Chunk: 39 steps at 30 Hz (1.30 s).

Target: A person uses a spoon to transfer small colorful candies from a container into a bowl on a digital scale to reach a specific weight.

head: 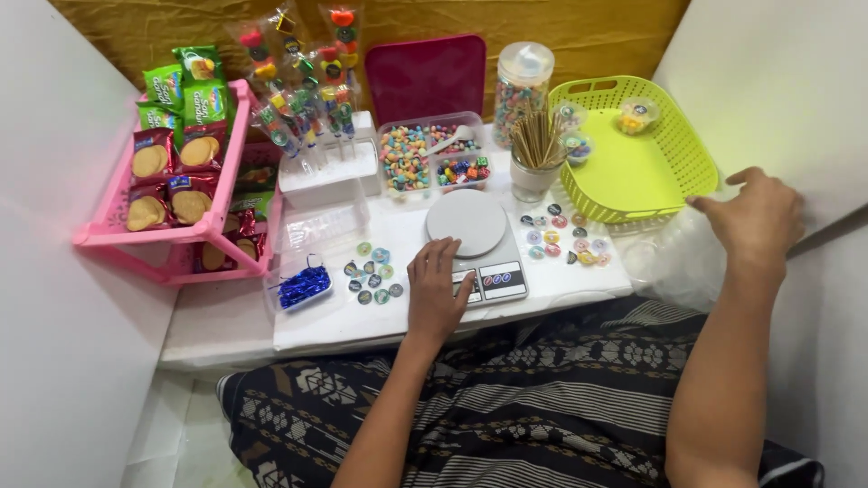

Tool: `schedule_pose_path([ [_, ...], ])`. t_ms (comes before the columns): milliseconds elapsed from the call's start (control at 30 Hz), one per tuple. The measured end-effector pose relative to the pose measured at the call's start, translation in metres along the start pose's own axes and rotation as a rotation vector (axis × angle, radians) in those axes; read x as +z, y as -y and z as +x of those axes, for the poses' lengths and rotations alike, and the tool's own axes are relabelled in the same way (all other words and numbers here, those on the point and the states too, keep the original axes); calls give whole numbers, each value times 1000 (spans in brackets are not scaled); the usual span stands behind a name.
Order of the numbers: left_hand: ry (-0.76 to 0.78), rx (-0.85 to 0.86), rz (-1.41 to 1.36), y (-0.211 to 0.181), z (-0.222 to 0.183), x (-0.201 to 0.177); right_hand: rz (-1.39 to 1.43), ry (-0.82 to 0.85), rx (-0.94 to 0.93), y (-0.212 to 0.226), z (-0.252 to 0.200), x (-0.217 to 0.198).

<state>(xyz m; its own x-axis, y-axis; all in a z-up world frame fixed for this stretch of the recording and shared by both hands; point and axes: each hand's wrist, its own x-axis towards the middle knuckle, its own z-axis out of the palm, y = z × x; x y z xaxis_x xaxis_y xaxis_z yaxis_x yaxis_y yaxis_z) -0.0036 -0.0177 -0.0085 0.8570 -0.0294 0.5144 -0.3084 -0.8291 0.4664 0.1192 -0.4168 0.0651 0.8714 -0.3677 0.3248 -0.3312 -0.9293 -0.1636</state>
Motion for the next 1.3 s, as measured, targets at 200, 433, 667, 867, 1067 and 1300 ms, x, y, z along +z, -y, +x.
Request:
schedule_pose_path([
  [200, -8, 8, 19, -3, -1, 0, 113, 170, 62, -9, -9, 2],
  [433, -19, 20, 38, -4, 0, -1, 192, -117, -13, 0, -11, -13],
  [667, -11, 4, 35, -4, 0, -1, 206, -452, -100, 13, -20, -29],
  [867, -5, 5, 27, -4, 0, -2, 485, -601, -336, 57, -37, -67],
  [1067, 10, -6, 21, 0, 0, 1, 1243, -20, -423, 124, -76, -52],
  [1300, -71, -51, -260, 19, -8, 13, 1280, 171, -457, 186, -133, 14],
])
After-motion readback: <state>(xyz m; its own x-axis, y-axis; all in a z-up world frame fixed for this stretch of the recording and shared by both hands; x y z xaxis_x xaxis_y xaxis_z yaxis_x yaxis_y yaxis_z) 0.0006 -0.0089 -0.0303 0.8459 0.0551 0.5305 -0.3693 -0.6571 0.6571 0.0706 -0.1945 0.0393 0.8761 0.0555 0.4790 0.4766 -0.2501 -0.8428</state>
